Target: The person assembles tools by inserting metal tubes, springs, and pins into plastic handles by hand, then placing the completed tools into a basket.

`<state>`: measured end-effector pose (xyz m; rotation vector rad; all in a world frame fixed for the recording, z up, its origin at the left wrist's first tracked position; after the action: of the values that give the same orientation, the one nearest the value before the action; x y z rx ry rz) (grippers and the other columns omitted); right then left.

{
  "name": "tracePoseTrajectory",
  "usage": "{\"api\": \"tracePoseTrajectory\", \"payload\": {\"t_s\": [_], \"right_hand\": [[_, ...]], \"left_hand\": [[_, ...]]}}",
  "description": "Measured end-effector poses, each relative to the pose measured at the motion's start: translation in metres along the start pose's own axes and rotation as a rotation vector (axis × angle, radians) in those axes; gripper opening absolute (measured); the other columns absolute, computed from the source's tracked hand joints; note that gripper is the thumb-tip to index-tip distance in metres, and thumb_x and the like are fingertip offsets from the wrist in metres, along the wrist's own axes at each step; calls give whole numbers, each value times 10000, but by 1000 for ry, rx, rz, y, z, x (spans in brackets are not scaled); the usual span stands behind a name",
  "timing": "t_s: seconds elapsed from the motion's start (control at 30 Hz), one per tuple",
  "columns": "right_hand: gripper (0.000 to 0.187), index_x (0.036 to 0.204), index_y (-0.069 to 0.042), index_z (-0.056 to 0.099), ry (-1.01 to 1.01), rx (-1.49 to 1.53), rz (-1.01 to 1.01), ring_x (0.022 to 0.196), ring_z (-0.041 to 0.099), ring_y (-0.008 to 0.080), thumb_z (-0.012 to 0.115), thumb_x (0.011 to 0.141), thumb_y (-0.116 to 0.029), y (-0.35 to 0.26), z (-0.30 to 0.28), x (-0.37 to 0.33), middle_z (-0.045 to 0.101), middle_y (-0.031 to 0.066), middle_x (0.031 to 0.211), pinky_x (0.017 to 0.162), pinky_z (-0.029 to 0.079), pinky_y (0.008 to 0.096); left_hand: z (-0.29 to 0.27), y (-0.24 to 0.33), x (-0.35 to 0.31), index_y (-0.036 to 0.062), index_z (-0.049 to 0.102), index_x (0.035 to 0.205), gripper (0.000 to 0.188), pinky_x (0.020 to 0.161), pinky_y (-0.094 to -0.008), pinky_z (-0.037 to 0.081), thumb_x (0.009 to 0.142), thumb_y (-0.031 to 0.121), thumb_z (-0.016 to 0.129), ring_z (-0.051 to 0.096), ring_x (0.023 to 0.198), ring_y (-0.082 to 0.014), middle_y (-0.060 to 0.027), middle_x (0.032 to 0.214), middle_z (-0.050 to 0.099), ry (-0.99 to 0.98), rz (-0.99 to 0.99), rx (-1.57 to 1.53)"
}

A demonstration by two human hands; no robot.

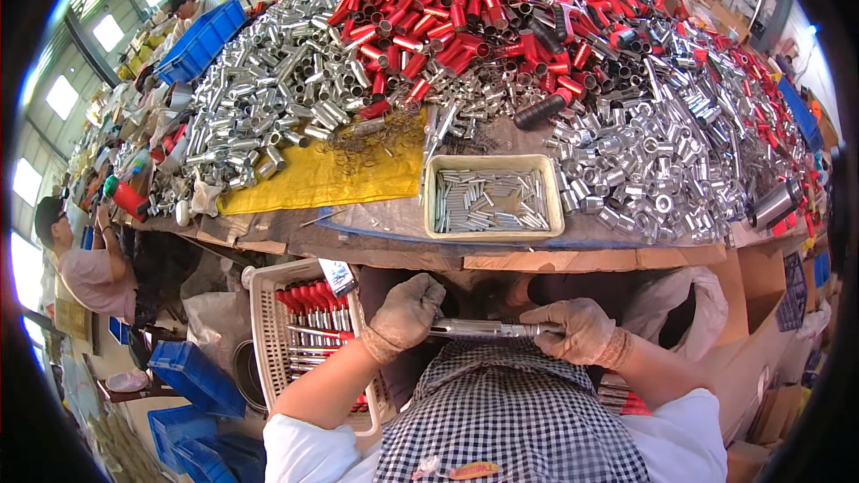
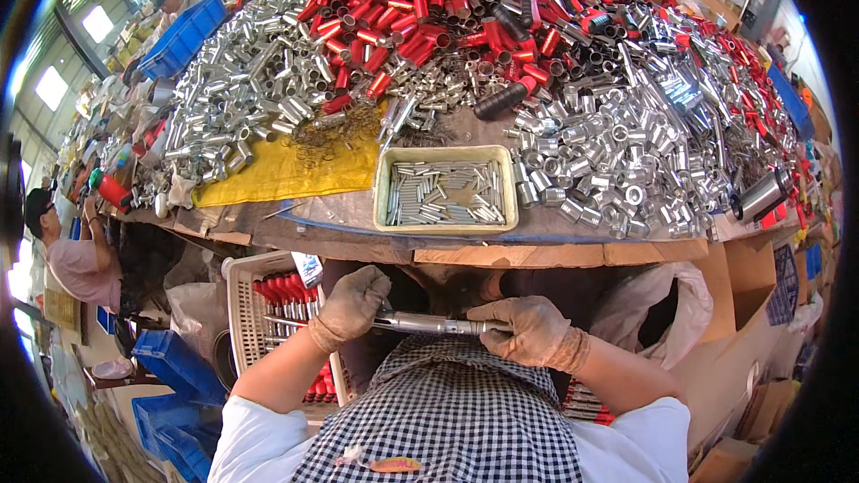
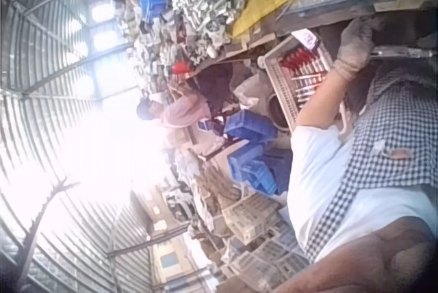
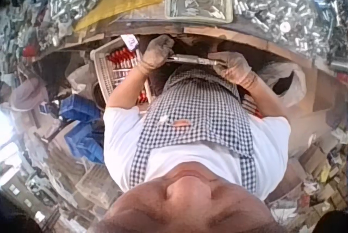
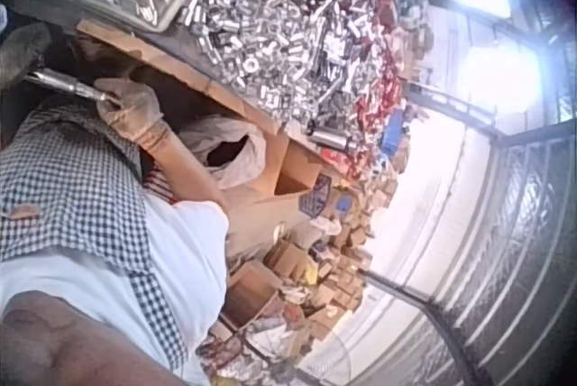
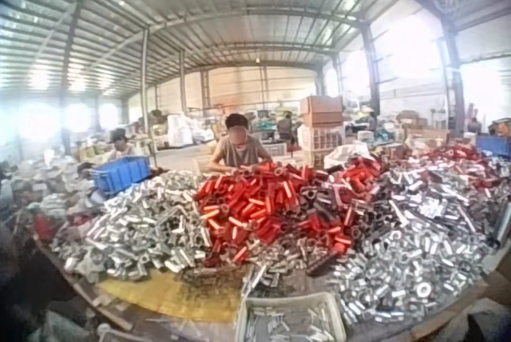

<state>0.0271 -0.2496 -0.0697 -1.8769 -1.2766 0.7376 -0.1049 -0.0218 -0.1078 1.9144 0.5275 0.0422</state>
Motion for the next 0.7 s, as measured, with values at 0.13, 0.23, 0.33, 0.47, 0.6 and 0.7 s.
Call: {"api": "tracePoseTrajectory", "payload": {"t_s": [0.13,0.23,0.33,0.47,0.6,0.7], "right_hand": [[471,1134,-16,638,-33,274,166,809,680,284,762,753,-263,5,14,0,687,171,939,741,550,320],[646,1214,-5,581,-8,-63,-78,870,668,341,788,715,-358,-20,12,11,667,221,997,788,538,376],[668,1247,-54,568,-75,-197,-123,893,651,371,758,722,-420,-27,21,17,660,224,1009,798,528,409],[597,1224,-69,594,-125,-93,-62,880,658,352,743,747,-398,-17,21,19,676,191,984,784,533,400],[507,1177,-73,627,-111,-115,-57,865,667,321,732,775,-363,-18,23,13,684,169,958,762,539,381],[476,1158,-81,639,-100,-34,15,850,672,310,733,778,-351,-19,20,11,687,158,939,749,541,373]], "left_hand": [[18,12,-2,-12,548,865,194,644,-343,462,944,164,534,536,669,-202,-101,715,551,73,115,1],[38,28,-2,-11,553,872,175,618,-397,462,922,157,550,584,667,-339,-192,715,576,143,190,167],[49,25,1,-12,553,868,184,614,-433,464,913,166,554,588,713,-421,-242,741,584,113,190,185],[52,24,4,-15,565,889,200,633,-397,469,939,178,540,611,710,-299,-169,763,612,18,61,113],[56,17,2,-7,589,973,220,682,-302,457,965,210,550,580,764,-119,-15,817,629,-26,34,-379],[46,35,-13,-7,585,1068,262,734,-228,442,947,224,603,550,783,-59,32,811,620,1,107,-747]]}}
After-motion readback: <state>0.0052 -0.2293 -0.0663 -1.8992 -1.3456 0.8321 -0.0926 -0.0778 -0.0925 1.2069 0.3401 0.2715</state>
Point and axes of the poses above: each hand's wrist, its own x-axis towards the middle knuckle, its own z-axis out of the palm, y = z × x, the point moved 4 cm from there along x, towards the middle knuckle
